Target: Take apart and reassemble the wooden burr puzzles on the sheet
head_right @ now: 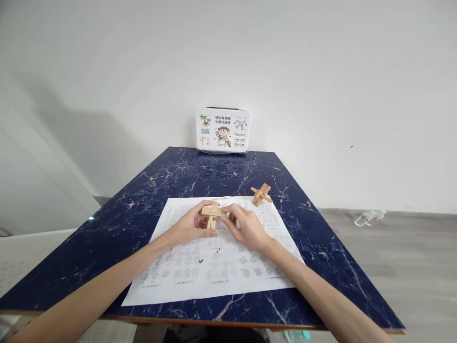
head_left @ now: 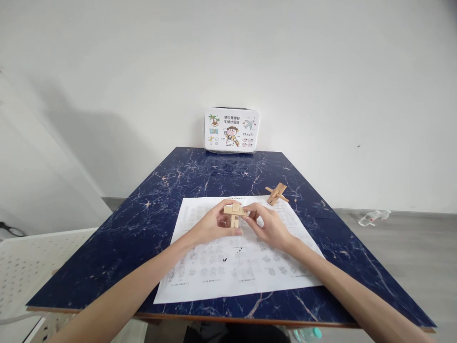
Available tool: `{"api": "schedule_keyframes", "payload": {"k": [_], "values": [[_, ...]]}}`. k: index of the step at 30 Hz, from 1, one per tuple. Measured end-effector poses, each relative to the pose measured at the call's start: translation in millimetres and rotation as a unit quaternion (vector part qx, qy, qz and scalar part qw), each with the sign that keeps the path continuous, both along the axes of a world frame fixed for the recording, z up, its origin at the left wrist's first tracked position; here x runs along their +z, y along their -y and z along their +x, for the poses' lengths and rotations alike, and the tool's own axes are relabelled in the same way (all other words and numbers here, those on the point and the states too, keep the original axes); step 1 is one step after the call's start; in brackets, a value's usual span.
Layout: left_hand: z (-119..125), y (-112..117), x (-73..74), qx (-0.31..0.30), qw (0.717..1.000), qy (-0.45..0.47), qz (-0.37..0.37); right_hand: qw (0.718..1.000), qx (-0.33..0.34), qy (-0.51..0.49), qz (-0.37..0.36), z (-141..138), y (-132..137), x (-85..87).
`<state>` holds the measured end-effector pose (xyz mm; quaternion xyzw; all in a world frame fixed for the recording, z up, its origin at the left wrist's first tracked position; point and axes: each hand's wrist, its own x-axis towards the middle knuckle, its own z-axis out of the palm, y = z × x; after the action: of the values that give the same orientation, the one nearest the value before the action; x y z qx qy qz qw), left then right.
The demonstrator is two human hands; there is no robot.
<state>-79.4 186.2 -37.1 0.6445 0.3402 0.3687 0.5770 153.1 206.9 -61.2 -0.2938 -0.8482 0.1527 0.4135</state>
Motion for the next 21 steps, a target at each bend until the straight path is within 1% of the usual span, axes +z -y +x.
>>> {"api": "schedule_keyframes", "payload": {"k": [6, 8, 10, 12, 14, 16, 18, 21], "values": [[-1, 0, 0.0, -0.004, 1.0, 0.001, -0.013, 1.0, 0.01, -0.007, -0.022, 0, 2, 3.3], [-1, 0, 1.0, -0.004, 1.0, 0.002, -0.011, 0.999, 0.016, -0.013, -0.042, -1, 2, 5.4], [-1, 0, 3.2, 0.001, 1.0, -0.002, -0.015, 0.996, 0.027, -0.025, -0.076, -1, 2, 7.0], [-1, -1, 6.0, 0.023, 0.999, -0.015, -0.024, 0.992, 0.037, -0.041, -0.113, 0, -1, 7.0], [-1, -1, 8.3, 0.065, 0.997, -0.027, -0.03, 0.99, 0.03, -0.045, -0.128, 1, -5, 4.7], [-1, -3, 8.9, 0.109, 0.993, -0.026, -0.029, 0.994, 0.007, -0.022, -0.105, 2, -10, 0.4], [-1, -4, 7.5, 0.142, 0.989, -0.012, -0.024, 0.998, -0.008, 0.016, -0.059, 3, -14, -4.9], [-1, -7, 3.1, 0.173, 0.985, 0.01, -0.018, 0.998, 0.003, 0.06, -0.011, 0, -16, -12.0]]}}
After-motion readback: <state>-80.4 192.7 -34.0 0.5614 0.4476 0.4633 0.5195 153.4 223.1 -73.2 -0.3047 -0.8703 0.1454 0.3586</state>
